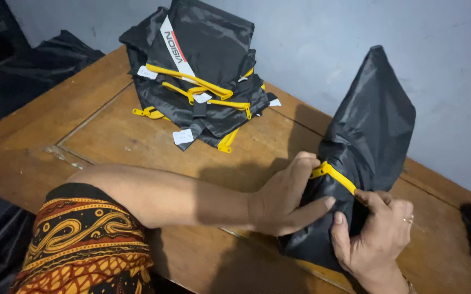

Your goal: The person folds a black drawstring bag on a wooden table. They smooth the fabric, fold it into a compact shape, and then pull the yellow drawstrings to cinch the bag closed.

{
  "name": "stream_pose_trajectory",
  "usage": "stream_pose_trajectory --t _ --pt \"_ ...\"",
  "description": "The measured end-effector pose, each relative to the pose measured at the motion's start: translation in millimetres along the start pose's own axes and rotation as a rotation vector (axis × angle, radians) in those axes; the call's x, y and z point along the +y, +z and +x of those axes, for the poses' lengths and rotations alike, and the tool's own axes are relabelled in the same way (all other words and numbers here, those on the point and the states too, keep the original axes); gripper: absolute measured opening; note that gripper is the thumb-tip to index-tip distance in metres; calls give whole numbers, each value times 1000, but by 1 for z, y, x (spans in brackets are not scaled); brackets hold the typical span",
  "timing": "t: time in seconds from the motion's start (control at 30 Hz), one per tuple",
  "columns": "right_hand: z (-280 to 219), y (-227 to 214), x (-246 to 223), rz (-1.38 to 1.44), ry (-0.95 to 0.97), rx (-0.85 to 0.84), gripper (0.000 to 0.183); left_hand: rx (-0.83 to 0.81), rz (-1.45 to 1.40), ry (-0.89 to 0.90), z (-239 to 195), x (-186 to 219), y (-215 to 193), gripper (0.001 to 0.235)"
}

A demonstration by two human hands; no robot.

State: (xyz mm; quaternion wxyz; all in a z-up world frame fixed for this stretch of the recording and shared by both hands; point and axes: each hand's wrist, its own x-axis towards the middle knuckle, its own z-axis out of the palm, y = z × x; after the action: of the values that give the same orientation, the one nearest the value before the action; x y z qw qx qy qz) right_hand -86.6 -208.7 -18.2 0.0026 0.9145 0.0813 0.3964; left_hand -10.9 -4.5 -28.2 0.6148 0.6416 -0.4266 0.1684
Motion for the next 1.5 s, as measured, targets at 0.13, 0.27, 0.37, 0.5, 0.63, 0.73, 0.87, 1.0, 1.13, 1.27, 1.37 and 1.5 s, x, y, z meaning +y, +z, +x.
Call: stream_pose_trajectory --t 0.13,0.27,0.37,0.5,0.63,0.73,0.87,1.0,1.13,1.27,1.37,1.5 --pt "-2 8 9 35 -60 76 51 49 -3 140 7 1 -3 50" --pt "3 5 1 125 -80 122 50 50 -14 140 7 0 -3 49" --pt "8 -1 -9 239 -109 141 48 73 -16 124 7 4 -3 52" --pt "11 -8 -10 259 -77 80 55 89 52 30 16 6 -3 55" --pt "32 -29 -29 389 33 -201 86 148 161 -87 30 6 -8 47" --pt "38 -37 -40 570 56 -351 113 151 209 -152 34 10 -8 48" --pt "37 -52 -49 858 268 -342 113 -6 162 -233 37 42 -17 59" --pt "27 -57 -41 1170 618 -286 87 -100 105 18 34 84 -28 36" --pt "25 -57 -42 1177 558 -333 78 -22 119 242 18 84 -26 47" --pt "23 -35 -12 1071 519 -462 78 -34 188 162 17 69 -14 59" --pt "21 -14 4 1234 657 -559 60 -121 217 27 20 56 -9 68" --pt "38 -12 -11 1463 990 -590 59 -236 149 -68 22 49 -1 76"
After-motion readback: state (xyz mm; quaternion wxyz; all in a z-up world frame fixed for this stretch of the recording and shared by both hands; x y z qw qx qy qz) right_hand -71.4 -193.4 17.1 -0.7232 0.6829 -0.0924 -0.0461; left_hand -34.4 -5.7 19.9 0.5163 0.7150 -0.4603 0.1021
